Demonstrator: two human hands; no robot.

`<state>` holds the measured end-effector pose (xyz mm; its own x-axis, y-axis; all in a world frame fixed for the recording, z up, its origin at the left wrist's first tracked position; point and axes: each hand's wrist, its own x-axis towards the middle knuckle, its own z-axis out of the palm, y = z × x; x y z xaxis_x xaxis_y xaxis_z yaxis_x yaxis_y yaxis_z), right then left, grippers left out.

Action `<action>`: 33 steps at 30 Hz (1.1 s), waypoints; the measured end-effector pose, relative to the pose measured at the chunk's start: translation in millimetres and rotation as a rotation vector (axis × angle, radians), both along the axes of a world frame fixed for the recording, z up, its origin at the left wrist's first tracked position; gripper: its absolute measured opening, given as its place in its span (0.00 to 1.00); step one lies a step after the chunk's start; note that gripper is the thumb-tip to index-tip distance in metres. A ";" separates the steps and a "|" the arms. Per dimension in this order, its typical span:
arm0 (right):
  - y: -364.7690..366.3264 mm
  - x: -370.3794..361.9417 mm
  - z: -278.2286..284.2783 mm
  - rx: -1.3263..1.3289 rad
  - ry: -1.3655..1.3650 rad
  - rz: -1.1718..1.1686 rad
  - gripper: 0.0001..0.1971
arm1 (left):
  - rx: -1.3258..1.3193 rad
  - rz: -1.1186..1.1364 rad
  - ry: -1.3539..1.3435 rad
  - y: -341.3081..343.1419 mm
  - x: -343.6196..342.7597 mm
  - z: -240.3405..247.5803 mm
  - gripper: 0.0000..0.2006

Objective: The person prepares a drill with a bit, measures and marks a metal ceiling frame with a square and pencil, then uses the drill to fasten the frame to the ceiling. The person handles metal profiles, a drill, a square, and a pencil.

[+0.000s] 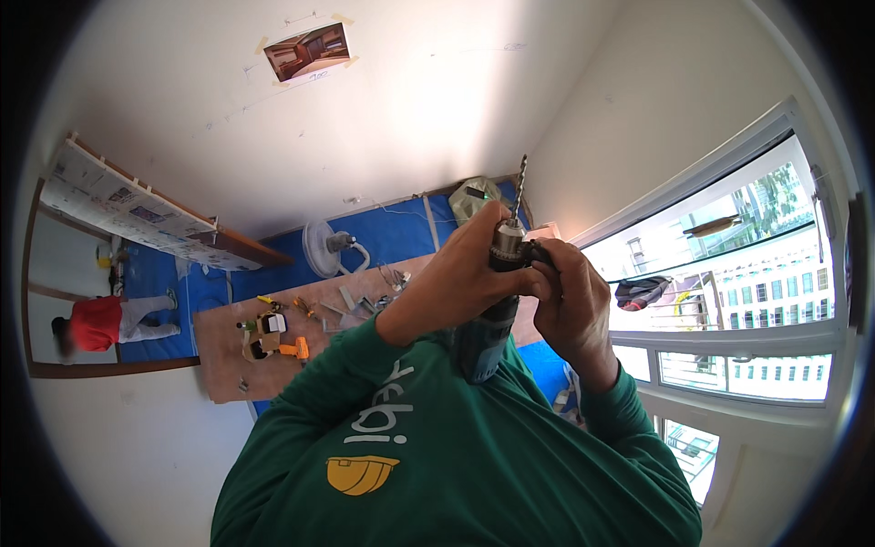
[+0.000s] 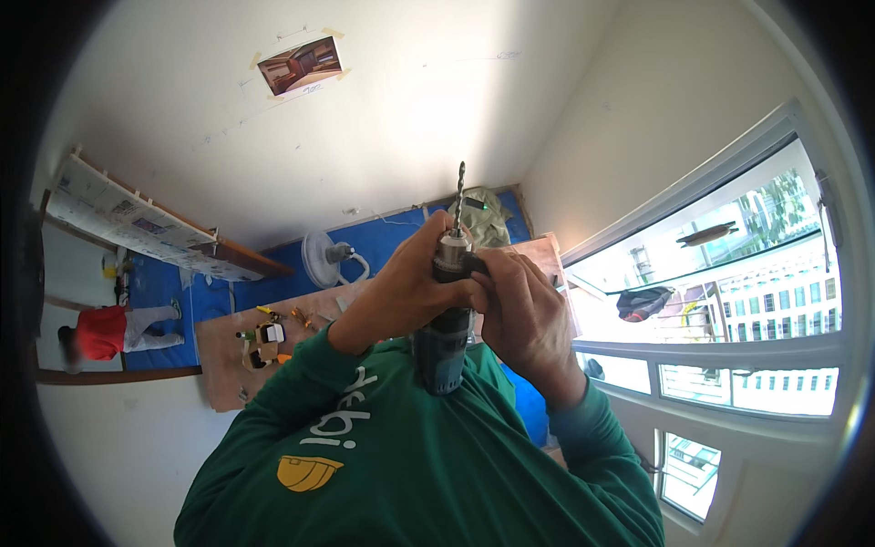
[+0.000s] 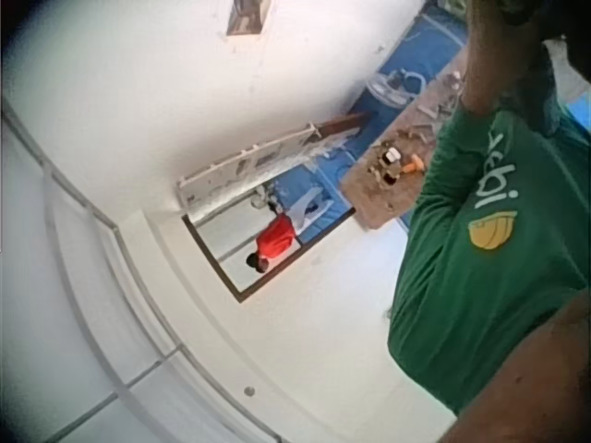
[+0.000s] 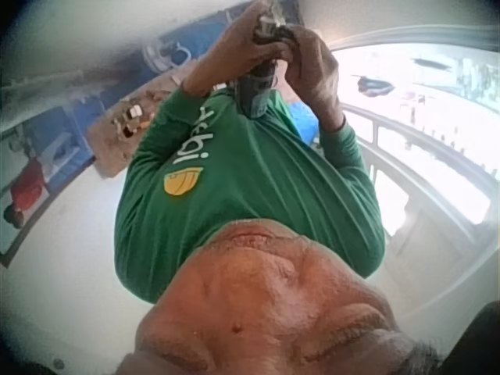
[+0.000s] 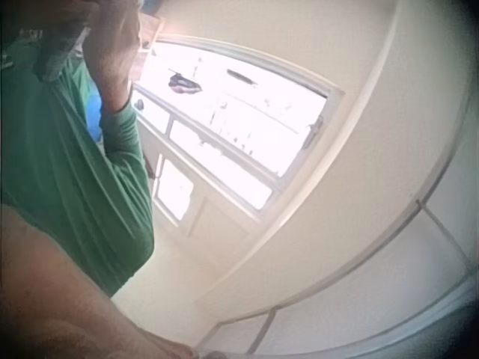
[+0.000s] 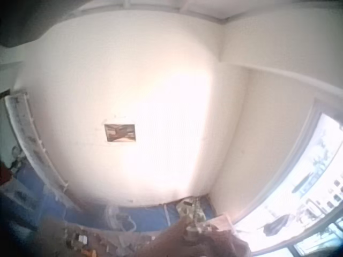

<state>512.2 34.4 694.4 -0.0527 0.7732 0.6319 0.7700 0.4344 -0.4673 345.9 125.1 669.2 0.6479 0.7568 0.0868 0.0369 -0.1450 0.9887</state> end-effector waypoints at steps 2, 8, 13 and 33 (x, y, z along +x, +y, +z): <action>2.3 0.4 3.8 0.031 -0.092 0.017 0.15 | 0.008 -0.004 0.029 0.2 -1.9 3.5 0.36; 1.0 3.0 17.8 -0.083 -0.115 0.022 0.14 | 0.012 -0.039 -0.140 -4.9 4.1 22.7 0.28; -10.1 4.9 36.8 -0.537 0.140 -0.020 0.11 | -0.148 -0.034 -0.186 -4.4 18.5 25.1 0.19; 3.0 6.1 37.8 -0.892 0.984 0.043 0.36 | 0.111 0.102 -0.329 -30.9 34.5 34.4 0.18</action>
<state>518.4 37.3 732.2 0.0968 0.9493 -0.2991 -0.0582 -0.2946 -0.9539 380.4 94.2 703.6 0.4937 0.7902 0.3631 -0.2607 -0.2638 0.9287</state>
